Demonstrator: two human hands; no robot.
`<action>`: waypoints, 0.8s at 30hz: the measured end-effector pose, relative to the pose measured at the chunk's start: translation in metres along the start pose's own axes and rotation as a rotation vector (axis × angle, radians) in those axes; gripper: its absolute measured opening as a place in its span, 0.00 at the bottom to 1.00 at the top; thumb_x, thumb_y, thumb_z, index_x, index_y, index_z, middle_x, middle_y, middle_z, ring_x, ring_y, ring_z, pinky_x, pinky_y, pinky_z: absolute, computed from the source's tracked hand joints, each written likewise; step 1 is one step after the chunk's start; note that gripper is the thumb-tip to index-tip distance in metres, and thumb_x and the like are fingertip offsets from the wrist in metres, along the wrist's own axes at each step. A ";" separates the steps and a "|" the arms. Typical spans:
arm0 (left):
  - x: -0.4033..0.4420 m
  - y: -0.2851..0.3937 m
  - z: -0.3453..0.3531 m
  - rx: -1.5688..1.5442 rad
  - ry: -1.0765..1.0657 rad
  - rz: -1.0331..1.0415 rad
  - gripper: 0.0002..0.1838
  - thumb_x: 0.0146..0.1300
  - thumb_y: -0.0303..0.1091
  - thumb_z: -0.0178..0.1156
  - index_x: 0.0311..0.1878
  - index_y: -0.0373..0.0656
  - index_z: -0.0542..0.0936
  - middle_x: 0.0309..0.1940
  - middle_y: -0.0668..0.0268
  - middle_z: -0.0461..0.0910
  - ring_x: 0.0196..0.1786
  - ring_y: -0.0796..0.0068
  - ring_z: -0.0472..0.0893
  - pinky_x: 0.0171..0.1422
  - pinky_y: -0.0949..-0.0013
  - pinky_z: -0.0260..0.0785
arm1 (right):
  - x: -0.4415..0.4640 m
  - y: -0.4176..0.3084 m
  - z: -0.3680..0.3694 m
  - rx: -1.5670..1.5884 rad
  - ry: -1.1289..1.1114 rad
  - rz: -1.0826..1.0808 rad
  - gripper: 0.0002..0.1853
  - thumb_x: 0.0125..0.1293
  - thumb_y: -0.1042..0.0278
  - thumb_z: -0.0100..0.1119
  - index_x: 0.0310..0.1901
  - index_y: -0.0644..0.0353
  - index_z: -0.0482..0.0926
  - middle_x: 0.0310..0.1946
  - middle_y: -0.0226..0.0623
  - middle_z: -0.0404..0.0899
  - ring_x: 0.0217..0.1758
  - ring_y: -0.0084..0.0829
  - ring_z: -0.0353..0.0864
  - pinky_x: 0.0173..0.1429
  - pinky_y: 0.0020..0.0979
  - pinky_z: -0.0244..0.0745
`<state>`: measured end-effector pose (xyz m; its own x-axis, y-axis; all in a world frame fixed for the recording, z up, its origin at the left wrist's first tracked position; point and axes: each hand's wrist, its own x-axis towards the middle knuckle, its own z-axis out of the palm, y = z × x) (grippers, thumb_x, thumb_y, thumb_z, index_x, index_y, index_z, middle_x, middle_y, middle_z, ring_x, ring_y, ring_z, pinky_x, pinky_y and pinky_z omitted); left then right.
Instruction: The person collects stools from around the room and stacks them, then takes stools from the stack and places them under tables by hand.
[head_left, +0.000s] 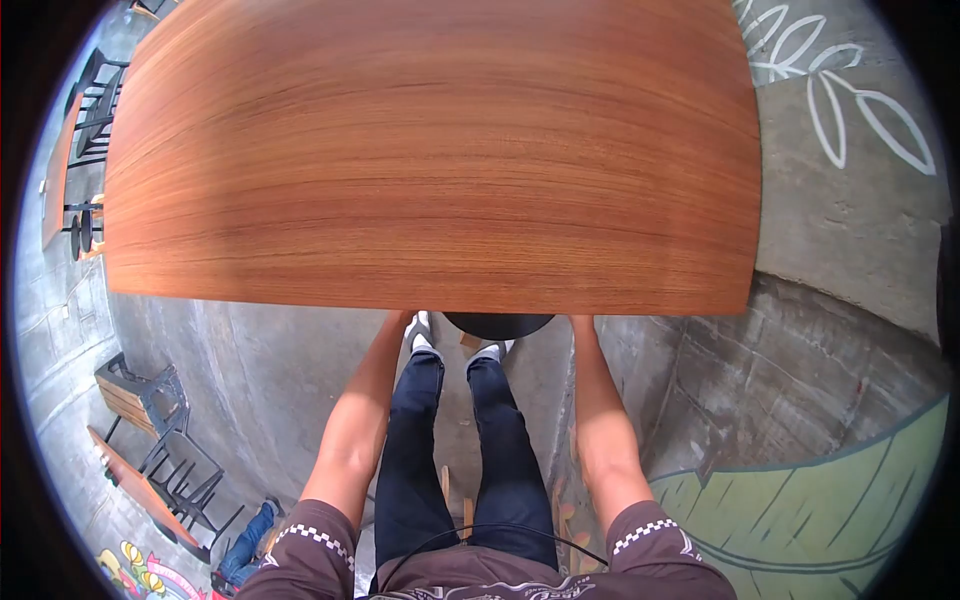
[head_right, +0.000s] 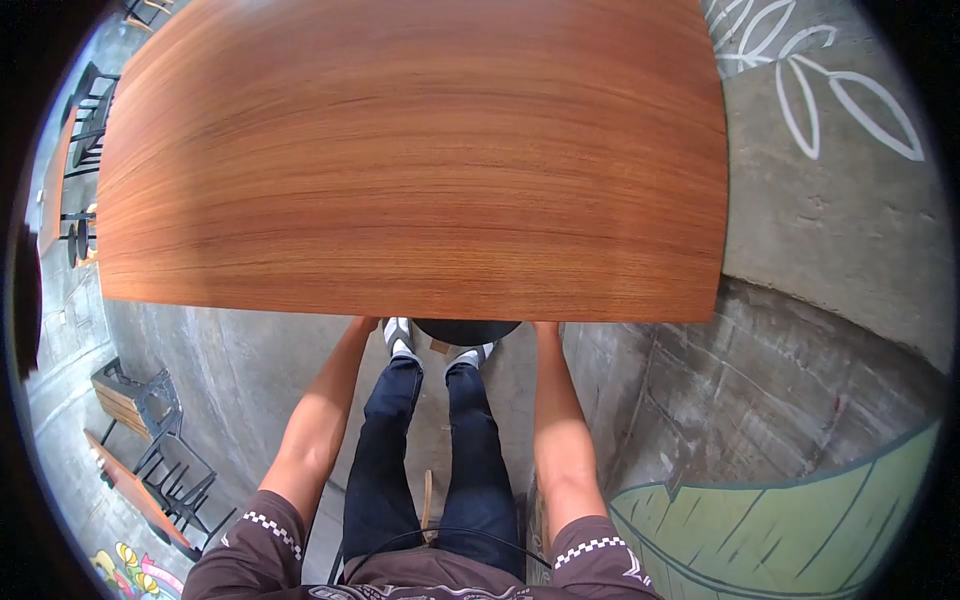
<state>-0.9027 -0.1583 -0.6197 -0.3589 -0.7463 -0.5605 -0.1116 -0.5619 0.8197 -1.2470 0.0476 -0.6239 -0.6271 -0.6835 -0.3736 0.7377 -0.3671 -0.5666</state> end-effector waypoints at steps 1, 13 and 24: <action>-0.006 0.010 0.006 0.419 0.061 -0.050 0.24 0.72 0.44 0.54 0.65 0.42 0.74 0.58 0.60 0.78 0.61 0.65 0.75 0.62 0.60 0.71 | -0.010 -0.020 0.037 -0.859 -0.063 -0.146 0.28 0.72 0.49 0.52 0.66 0.59 0.70 0.65 0.45 0.71 0.67 0.45 0.69 0.70 0.43 0.65; -0.139 0.143 0.003 0.277 0.124 -0.091 0.17 0.68 0.39 0.61 0.52 0.38 0.75 0.45 0.58 0.83 0.38 0.71 0.84 0.37 0.68 0.76 | -0.092 -0.061 0.090 -1.521 0.267 0.319 0.29 0.61 0.50 0.66 0.57 0.60 0.72 0.43 0.40 0.81 0.39 0.35 0.83 0.42 0.40 0.79; 0.058 0.071 0.045 1.089 -0.184 0.457 0.27 0.68 0.55 0.48 0.66 0.55 0.74 0.70 0.59 0.68 0.73 0.52 0.64 0.76 0.53 0.54 | -0.068 0.024 0.093 -0.785 0.618 0.238 0.35 0.64 0.52 0.66 0.62 0.70 0.64 0.64 0.48 0.68 0.69 0.37 0.67 0.68 0.41 0.66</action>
<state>-0.9727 -0.2256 -0.5890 -0.6872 -0.6862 -0.2385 -0.6342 0.4065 0.6577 -1.1634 0.0259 -0.5438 -0.6688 -0.1589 -0.7263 0.6274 0.4036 -0.6660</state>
